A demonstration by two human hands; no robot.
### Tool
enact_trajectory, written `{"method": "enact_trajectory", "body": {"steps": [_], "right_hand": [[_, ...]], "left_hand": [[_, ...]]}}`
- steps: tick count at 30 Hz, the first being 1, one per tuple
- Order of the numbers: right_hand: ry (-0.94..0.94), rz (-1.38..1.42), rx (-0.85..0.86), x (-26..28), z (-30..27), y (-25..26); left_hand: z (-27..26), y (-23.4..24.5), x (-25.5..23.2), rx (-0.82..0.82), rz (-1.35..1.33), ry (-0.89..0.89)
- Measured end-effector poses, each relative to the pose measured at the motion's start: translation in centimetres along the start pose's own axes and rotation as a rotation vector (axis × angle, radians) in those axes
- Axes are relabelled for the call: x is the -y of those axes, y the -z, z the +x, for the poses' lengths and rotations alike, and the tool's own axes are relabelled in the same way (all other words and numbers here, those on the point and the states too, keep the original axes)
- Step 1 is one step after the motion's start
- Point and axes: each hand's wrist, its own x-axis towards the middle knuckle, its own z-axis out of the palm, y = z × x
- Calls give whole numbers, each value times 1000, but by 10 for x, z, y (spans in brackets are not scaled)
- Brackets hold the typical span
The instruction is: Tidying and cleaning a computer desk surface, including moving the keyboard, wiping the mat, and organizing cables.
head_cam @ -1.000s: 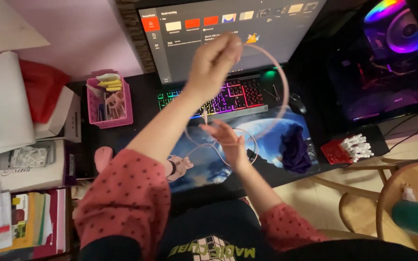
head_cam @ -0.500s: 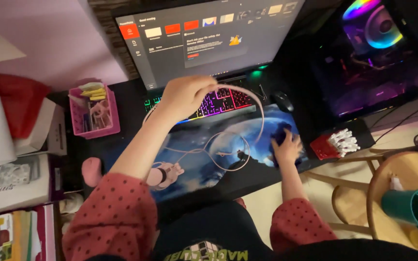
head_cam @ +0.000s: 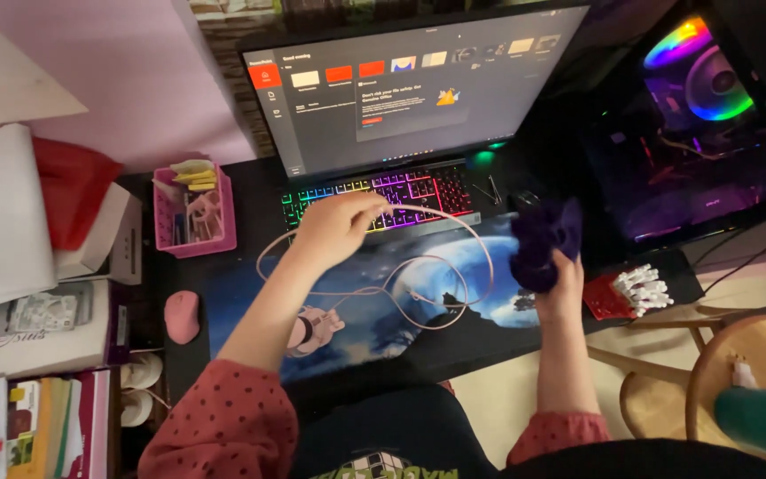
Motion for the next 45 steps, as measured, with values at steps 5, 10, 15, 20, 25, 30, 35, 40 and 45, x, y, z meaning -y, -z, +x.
{"method": "enact_trajectory", "body": {"steps": [5,10,15,20,25,30,35,40,45], "right_hand": [[551,-1032,452,31,-68,-105],[900,-1232,808,35,-104,-175],[726,-1492,843,19,-90,-167],[926,-1560,674,11,-64,-123],[889,-1600,610,18,-53,-75],[865,-1731,506,-5,-30,-37],[713,-1296,603,11,-74,-114],[532,-1047,647,44,-97,-149],[557,-1113,768,47,-103,-149]], "left_hand": [[-7,-25,-13,129,160,-27],[-12,-28,-15,285,213,180],[-10,-37,23,152,437,-100],[-20,12,5,-2,356,-245],[-21,42,12,27,337,-133],[-18,24,47,42,291,-126],[-7,7,7,169,346,-164],[-5,18,-35,-83,276,-350],[-8,21,-59,-523,622,-485]]}}
